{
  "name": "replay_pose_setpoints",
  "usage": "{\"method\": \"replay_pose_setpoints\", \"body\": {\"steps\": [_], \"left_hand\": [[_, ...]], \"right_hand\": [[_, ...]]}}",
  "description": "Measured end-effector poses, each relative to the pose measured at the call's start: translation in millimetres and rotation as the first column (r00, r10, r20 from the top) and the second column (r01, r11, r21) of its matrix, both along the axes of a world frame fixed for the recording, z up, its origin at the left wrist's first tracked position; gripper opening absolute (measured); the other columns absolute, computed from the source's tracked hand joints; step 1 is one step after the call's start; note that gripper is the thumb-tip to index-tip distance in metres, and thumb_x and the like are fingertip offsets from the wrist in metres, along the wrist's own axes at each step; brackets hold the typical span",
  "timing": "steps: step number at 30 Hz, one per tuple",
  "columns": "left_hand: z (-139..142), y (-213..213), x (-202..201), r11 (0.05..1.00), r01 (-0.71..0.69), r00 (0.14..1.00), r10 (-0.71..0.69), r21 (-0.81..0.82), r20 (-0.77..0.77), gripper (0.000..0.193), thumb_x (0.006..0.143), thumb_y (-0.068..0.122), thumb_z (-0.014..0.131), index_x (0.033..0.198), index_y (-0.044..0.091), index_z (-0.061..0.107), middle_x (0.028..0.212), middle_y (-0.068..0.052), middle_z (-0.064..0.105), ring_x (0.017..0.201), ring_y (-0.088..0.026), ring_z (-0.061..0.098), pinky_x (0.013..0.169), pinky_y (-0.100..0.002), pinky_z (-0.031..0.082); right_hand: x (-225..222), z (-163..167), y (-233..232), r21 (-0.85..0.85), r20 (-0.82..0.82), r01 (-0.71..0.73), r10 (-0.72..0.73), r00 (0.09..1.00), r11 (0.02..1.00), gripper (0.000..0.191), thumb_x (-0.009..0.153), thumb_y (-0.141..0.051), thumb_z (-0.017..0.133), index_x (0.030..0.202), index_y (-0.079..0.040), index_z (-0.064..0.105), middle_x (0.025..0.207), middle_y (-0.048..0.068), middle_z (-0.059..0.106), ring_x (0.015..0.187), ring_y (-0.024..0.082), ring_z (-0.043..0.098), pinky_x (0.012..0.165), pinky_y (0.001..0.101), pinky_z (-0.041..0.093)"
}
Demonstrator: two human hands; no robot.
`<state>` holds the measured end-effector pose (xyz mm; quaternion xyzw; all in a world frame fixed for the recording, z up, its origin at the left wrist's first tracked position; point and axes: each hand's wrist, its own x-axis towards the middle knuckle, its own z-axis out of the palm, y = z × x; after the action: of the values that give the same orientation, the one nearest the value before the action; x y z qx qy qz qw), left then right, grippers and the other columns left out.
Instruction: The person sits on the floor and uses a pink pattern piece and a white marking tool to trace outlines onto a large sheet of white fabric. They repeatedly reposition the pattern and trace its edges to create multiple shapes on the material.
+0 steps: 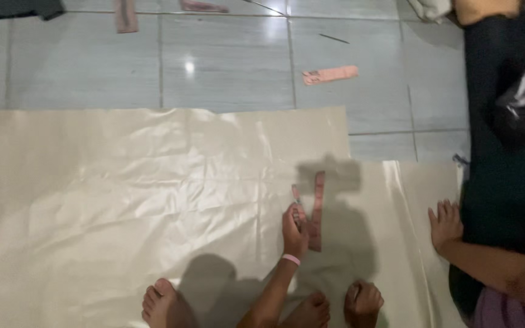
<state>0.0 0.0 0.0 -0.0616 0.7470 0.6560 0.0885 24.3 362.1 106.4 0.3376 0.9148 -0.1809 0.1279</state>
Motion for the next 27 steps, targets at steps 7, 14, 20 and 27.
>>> {"method": "replay_pose_setpoints", "body": {"steps": [7, 14, 20, 27], "left_hand": [[10, 28, -2, 0.995, -0.03, 0.987, 0.014, 0.1, 0.16, 0.046, 0.098, 0.014, 0.057, 0.142, 0.003, 0.047, 0.128, -0.015, 0.056, 0.11, -0.025, 0.065, 0.089, -0.036, 0.057], [-4, 37, 1, 0.998, -0.052, 0.999, 0.053, -0.033, 0.014, 0.047, 0.096, 0.011, 0.061, 0.14, -0.003, 0.049, 0.123, -0.02, 0.061, 0.108, -0.031, 0.064, 0.094, -0.039, 0.052], [-6, 33, -5, 0.996, -0.022, 0.999, 0.025, -0.081, 0.032, 0.043, 0.094, 0.013, 0.065, 0.133, -0.003, 0.055, 0.114, -0.018, 0.066, 0.101, -0.03, 0.067, 0.089, -0.039, 0.053], [5, 27, -16, 0.998, 0.021, 0.984, -0.031, 0.057, 0.176, 0.028, 0.095, 0.012, 0.063, 0.12, 0.001, 0.061, 0.093, -0.009, 0.07, 0.079, -0.017, 0.068, 0.074, -0.032, 0.056]], "right_hand": [[-4, 15, 25, -0.77, -0.227, 0.176, -0.521, 0.823, 0.613, 0.06, 0.107, -0.04, 0.014, 0.164, -0.02, 0.013, 0.172, 0.002, 0.014, 0.158, 0.02, 0.011, 0.128, 0.0455, 0.006], [6, 4, 24, -0.852, -0.217, 0.127, -0.564, 0.796, 0.508, 0.06, 0.107, -0.041, 0.016, 0.164, -0.022, 0.013, 0.173, 0.001, 0.014, 0.159, 0.02, 0.011, 0.128, 0.0469, 0.007], [11, 1, 27, -0.875, -0.244, 0.085, -0.585, 0.774, 0.477, 0.06, 0.108, -0.042, 0.017, 0.164, -0.023, 0.014, 0.173, 0.001, 0.014, 0.159, 0.019, 0.011, 0.129, 0.0481, 0.008], [2, 2, 42, -0.881, -0.349, -0.036, -0.596, 0.723, 0.472, 0.059, 0.108, -0.043, 0.019, 0.164, -0.025, 0.014, 0.174, 0.0, 0.014, 0.16, 0.018, 0.012, 0.129, 0.0495, 0.01]]}}
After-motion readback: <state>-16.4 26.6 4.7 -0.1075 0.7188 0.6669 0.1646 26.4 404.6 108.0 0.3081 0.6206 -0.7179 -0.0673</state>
